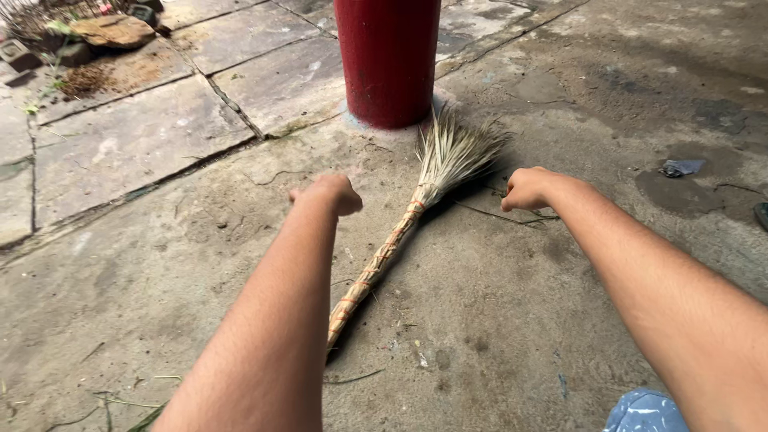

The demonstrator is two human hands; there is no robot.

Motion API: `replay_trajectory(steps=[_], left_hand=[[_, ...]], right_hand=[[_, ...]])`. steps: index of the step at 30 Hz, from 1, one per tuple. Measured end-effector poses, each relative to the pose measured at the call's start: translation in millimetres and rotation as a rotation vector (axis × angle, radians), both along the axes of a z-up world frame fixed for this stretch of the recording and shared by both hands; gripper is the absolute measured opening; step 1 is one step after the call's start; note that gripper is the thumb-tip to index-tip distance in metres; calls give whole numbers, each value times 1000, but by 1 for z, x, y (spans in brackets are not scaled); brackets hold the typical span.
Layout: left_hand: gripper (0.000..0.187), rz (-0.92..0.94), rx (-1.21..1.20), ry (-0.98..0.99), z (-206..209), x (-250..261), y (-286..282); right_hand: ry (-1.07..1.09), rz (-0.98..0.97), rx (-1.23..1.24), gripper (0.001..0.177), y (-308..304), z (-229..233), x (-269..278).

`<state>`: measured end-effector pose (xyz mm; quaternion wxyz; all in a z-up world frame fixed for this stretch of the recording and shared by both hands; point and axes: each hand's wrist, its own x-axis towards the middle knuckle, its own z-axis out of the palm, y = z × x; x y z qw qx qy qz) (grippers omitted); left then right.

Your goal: The person sweeps debris and grass clippings from a dirt and concrete floor using a handheld broom.

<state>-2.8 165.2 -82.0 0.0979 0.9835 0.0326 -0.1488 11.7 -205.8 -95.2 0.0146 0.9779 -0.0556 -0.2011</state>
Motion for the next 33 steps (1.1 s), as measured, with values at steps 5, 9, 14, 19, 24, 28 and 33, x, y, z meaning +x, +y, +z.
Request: replay_trajectory(steps=[5,9,14,19,24,28,33], left_hand=[[51,55,-28,217,16,-17,2],[53,35,-14,211,12,-11,8],[47,52,-63,148,14,18,4],[50,95,-158,-172,4,40,-41],[44,13,-151,-335,16,56,-90],[43,-46,-179,-483,19,64,-125],[41,-289,47,-396,20,59,-145]], right_hand=[[-29,34,5,50,3,-1,2],[-39,68,6,50,7,0,1],[-131,77,-137,49,27,34,-17],[-430,241,-88,53,26,64,-40],[-442,370,-252,64,15,59,-60],[-457,411,-246,66,-13,65,-70],[-434,415,-192,72,-47,72,-85]])
